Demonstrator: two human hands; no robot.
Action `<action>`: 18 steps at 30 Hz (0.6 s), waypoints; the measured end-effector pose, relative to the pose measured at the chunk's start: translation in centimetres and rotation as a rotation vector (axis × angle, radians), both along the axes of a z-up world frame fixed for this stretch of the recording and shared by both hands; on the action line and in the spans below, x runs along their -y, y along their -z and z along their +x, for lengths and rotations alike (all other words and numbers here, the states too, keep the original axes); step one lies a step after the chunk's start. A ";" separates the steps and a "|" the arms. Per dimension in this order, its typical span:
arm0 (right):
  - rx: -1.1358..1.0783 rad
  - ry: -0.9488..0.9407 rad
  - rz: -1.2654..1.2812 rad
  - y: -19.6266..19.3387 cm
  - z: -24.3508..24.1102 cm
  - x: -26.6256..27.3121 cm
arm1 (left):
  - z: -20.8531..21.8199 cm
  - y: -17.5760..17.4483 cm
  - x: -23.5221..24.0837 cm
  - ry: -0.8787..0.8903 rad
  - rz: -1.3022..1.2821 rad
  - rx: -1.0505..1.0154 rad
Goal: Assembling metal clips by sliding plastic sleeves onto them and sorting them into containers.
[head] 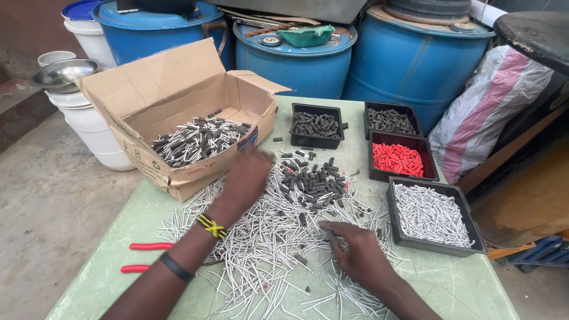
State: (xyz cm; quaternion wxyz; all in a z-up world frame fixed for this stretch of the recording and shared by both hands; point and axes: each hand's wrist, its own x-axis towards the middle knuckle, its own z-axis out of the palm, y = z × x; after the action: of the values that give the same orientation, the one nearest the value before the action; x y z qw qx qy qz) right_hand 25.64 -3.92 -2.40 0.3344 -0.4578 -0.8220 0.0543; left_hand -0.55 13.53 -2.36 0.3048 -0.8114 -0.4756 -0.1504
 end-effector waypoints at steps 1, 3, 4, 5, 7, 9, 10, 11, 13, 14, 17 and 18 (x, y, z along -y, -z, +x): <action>0.002 0.002 0.004 -0.4 -0.5 0.3 | 1.3 -0.5 0.9 0.002 0.004 0.002; 0.128 -0.051 -0.298 -0.9 -1.2 1.2 | 4.1 -1.3 2.8 0.260 -0.370 0.141; 0.130 -0.049 -0.297 -0.3 -1.3 1.2 | 4.9 -0.9 2.2 0.261 -0.369 0.143; 0.211 -0.065 -0.210 0.4 -1.3 1.1 | 5.7 -0.5 1.5 0.316 -0.427 0.137; 0.292 -0.069 -0.118 1.1 -1.0 0.9 | 7.6 0.3 0.1 0.382 -0.479 0.129; 0.316 -0.082 -0.052 1.5 -1.0 0.6 | 9.0 1.3 -1.1 0.368 -0.594 0.022; 0.314 -0.079 -0.051 1.7 -1.0 0.4 | 9.6 1.4 -1.6 0.370 -0.594 0.019; 0.255 -0.089 -0.050 1.9 -1.0 0.2 | 10.2 1.6 -2.0 0.368 -0.519 0.024; 0.199 -0.098 -0.054 1.8 -1.1 0.2 | 11.0 1.6 -2.4 0.368 -0.449 0.032; 0.188 -0.099 -0.084 1.5 -1.1 0.3 | 11.2 1.4 -2.4 0.355 -0.454 0.033; 0.138 -0.108 -0.078 0.5 -1.2 0.4 | 11.2 0.9 -2.7 0.346 -0.531 0.085; 0.096 -0.116 -0.043 0.2 -1.2 0.4 | 11.1 0.8 -2.8 0.347 -0.605 0.134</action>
State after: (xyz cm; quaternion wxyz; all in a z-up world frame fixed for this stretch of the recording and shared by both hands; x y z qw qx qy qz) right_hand 24.44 -4.37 -2.56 0.2810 -0.4184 -0.8609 0.0692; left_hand 10.56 16.34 -3.14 -0.0114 -0.9220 -0.3726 -0.1049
